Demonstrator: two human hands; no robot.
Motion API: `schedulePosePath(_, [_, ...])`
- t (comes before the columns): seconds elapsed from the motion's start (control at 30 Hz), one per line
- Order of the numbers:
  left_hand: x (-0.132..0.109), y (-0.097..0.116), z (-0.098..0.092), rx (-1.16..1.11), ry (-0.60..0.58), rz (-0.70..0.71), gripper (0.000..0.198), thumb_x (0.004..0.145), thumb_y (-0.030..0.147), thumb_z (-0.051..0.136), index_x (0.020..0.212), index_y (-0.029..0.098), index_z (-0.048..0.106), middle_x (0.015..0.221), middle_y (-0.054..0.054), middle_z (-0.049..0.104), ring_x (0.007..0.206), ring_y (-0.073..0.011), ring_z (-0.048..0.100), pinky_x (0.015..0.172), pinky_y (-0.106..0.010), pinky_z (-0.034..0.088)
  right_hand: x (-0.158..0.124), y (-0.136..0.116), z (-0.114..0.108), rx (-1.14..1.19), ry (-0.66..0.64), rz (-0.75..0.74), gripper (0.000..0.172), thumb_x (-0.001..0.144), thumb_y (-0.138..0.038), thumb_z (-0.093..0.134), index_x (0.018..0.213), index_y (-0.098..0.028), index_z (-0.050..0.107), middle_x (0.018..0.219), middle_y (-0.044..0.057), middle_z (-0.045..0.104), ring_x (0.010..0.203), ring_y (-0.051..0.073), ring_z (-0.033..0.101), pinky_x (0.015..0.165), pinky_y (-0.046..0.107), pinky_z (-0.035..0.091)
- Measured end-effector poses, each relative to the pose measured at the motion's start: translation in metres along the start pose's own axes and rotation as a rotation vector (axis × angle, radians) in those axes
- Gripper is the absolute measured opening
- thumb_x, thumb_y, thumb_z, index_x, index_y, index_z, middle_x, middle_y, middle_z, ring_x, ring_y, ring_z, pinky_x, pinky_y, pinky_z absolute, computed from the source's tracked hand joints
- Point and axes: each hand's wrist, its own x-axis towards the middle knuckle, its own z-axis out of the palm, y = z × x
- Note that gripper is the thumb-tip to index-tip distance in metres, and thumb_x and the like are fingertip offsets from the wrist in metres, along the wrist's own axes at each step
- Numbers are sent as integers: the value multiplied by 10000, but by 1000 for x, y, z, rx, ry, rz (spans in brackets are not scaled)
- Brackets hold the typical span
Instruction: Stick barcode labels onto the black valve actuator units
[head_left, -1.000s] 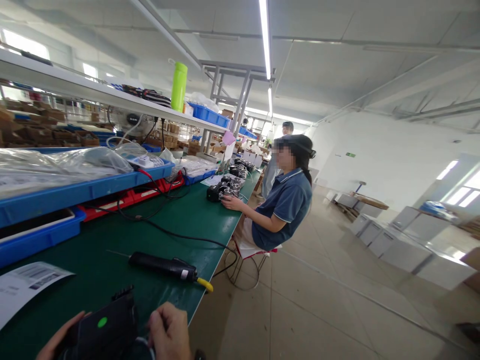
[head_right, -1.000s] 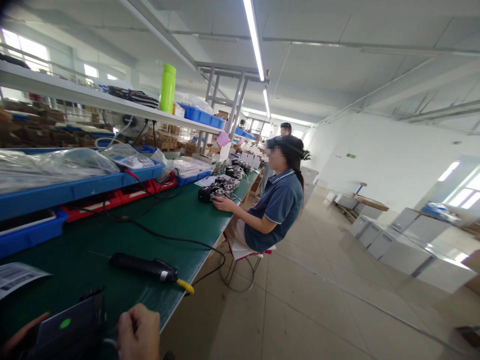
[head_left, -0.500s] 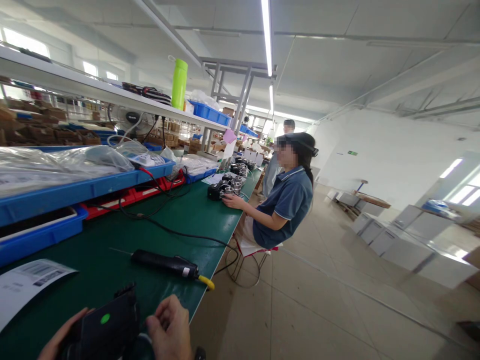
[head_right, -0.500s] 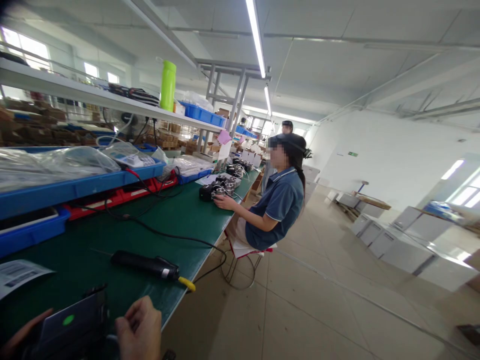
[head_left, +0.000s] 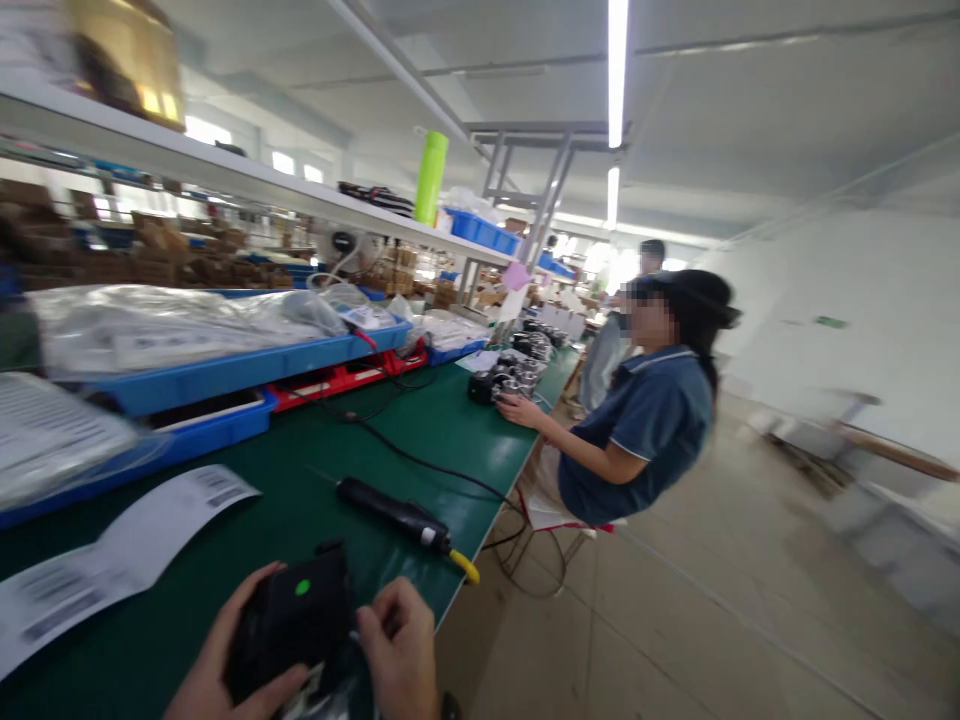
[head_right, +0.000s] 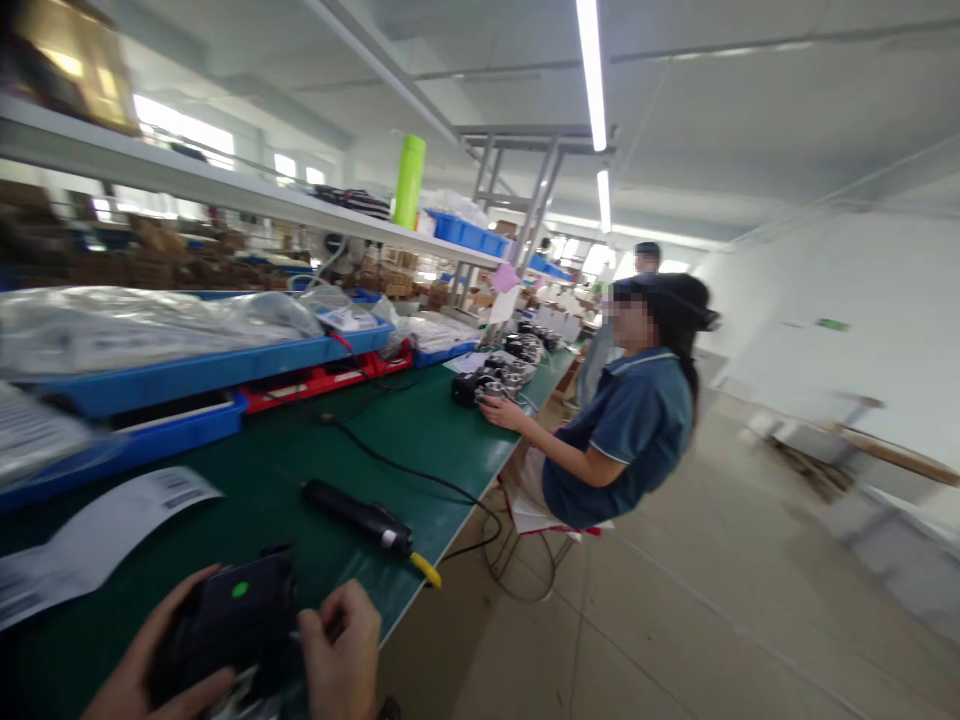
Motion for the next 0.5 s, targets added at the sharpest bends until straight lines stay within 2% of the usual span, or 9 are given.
schedulePosePath(0.07, [-14,23,-3,-105,-104,-24,771,662,387,647,1346,217,335,1354,-81,465,1232,-298,459,1069,-430,371,-2,-4,-9,31,-38,39,514,777,-650,551,595,-181,444,548,-13,434,515,128,430,488,224,356])
schedulePosePath(0.1, [-21,33,-4,-89,-150,-20,781,676,304,630,1375,194,301,1393,-95,421,1263,-281,428,1090,-418,344,-1,-3,-13,50,-86,55,493,791,-637,544,623,-182,455,565,-10,450,531,131,447,508,226,371])
schedulePosePath(0.17, [-32,50,-10,94,1,44,809,676,150,575,1416,189,250,1473,-86,301,1357,-251,279,1148,-426,229,3,6,-18,77,-186,98,452,812,-620,529,780,-169,543,653,26,544,620,162,529,583,241,427])
schedulePosePath(0.2, [-39,58,-14,199,43,96,808,701,110,553,1430,224,224,1494,-61,259,1377,-231,232,1155,-427,216,7,12,-20,58,-183,108,468,800,-630,539,834,-163,567,677,39,570,645,173,546,606,248,444])
schedulePosePath(0.27, [-53,73,-27,387,117,201,748,778,95,528,1430,284,214,1499,-29,248,1376,-205,233,1155,-429,230,13,22,-23,48,-203,127,539,764,-659,562,919,-144,580,705,58,594,595,170,532,554,251,446])
schedulePosePath(0.37, [-80,92,-59,556,289,363,544,866,169,522,1369,260,336,1422,-60,375,1315,-208,337,1134,-426,268,16,21,-29,77,-230,131,622,723,-676,598,991,-116,557,794,89,607,536,141,489,498,243,440])
schedulePosePath(0.43, [-98,94,-86,587,459,439,351,880,158,510,1223,229,486,1308,-69,481,1238,-203,414,1078,-379,331,10,7,-30,108,-221,79,675,722,-642,628,1122,-111,508,1017,147,590,691,175,562,590,259,485])
schedulePosePath(0.5, [-112,82,-116,581,631,436,178,884,127,476,1001,219,573,1161,-49,559,1138,-187,480,1001,-340,372,-1,-14,-26,104,-236,8,804,725,-601,651,1325,-146,369,1287,182,453,1008,275,555,743,328,502])
